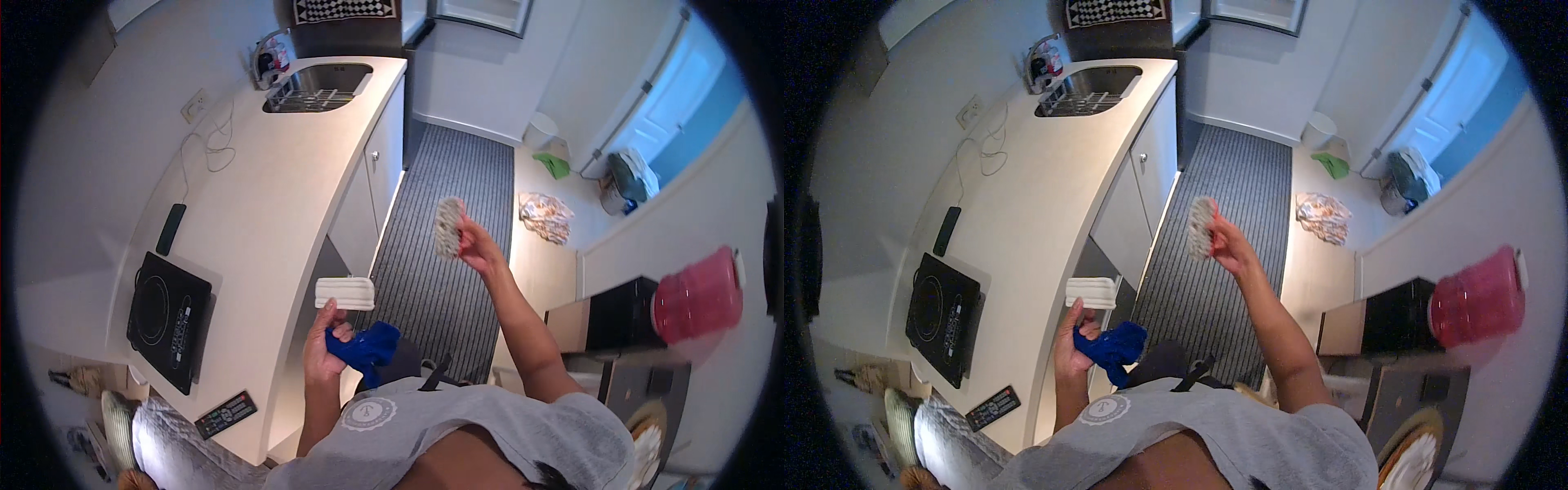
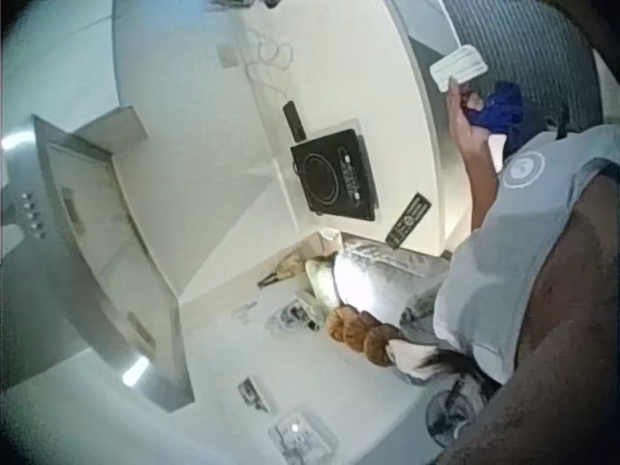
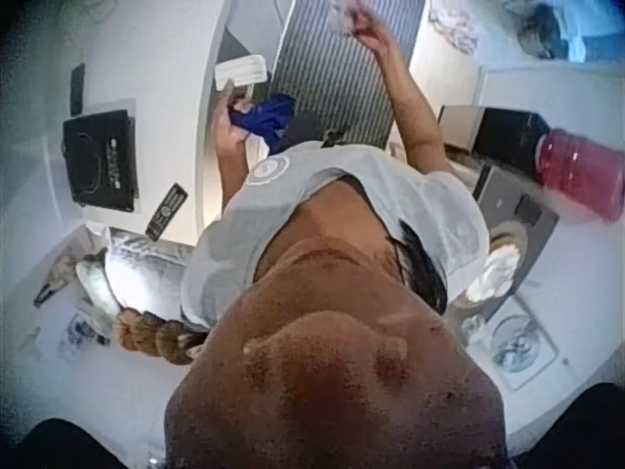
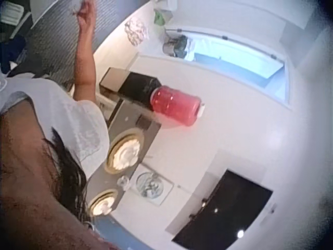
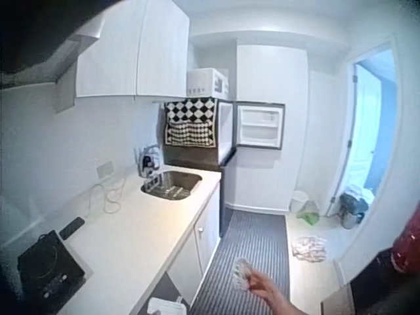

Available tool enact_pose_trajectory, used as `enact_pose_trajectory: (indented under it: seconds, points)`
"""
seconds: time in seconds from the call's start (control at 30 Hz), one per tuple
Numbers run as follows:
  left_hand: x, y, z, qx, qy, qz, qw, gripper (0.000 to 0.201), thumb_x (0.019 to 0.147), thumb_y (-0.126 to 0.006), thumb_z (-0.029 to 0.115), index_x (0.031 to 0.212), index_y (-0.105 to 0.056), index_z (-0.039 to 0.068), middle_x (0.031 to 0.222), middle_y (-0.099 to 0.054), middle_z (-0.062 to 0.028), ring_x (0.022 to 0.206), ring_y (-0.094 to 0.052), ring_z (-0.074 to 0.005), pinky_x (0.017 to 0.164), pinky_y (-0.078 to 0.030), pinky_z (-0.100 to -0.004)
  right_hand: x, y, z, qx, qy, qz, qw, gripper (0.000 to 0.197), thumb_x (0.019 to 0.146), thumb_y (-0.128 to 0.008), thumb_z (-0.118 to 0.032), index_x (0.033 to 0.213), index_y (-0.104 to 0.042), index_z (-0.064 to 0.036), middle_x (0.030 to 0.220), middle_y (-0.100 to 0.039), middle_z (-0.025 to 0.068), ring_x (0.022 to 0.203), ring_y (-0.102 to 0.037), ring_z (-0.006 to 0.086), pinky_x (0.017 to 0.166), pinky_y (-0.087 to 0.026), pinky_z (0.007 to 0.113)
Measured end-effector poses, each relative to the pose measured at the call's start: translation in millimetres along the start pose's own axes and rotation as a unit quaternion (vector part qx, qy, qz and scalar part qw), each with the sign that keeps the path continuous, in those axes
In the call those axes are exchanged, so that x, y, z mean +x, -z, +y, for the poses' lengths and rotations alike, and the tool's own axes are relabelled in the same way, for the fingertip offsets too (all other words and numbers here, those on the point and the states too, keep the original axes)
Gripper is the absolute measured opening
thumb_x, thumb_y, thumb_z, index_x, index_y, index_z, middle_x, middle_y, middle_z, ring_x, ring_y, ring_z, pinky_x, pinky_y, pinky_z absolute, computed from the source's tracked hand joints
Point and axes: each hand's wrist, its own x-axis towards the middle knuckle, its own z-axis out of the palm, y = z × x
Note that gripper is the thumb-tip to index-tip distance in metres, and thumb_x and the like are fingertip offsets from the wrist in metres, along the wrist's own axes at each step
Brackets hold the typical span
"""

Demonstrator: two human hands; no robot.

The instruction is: The person wipes the toilet seat and lid using a cloth, cleans the sink area with water and a cloth, and subsequently wipes down plastic bathroom floor mats while sitting on the floor.

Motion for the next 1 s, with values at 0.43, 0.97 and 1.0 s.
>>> enact_pose_trajectory:
  seconds: [0.43, 0.97, 1.0]
  points:
    - [221, -95, -24, -0.026, -0.089, 0.051, 0.994, 0.013, 0.083, -0.060, 0.017, 0.082, -0.048, 0.012, 0.067, -0.049, 0.0012, 0.047, -0.039, -0.0063, 0.043, -0.033, -0.0205, 377, 2, -43, -0.832, 0.117, -0.118, 0.529, 0.074, 0.063, -0.063, -0.012, 0.129, -0.030, -0.0209, 0.105, -0.053, 0.0128, 0.099, -0.049, 0.0329, 0.081, -0.036, 0.054]
    - [390, -196, -35, -0.072, -0.106, 0.176, 0.976, 0.019, 0.080, -0.063, 0.017, 0.093, -0.051, 0.010, 0.075, -0.053, -0.0007, 0.047, -0.039, -0.0070, 0.042, -0.032, -0.0202, 428, 120, -101, -0.867, 0.297, -0.236, 0.323, 0.049, 0.078, -0.047, -0.016, 0.126, -0.038, -0.0202, 0.073, -0.046, 0.0084, 0.073, -0.046, 0.0235, 0.069, -0.032, 0.040]
    - [399, -203, -40, -0.071, -0.109, 0.209, 0.969, 0.019, 0.080, -0.063, 0.017, 0.093, -0.051, 0.010, 0.074, -0.053, -0.0003, 0.046, -0.039, -0.0068, 0.042, -0.032, -0.0201, 426, 130, -120, -0.862, 0.312, -0.250, 0.313, 0.049, 0.078, -0.048, -0.015, 0.125, -0.039, -0.0214, 0.072, -0.045, 0.0080, 0.072, -0.046, 0.0231, 0.068, -0.032, 0.040]
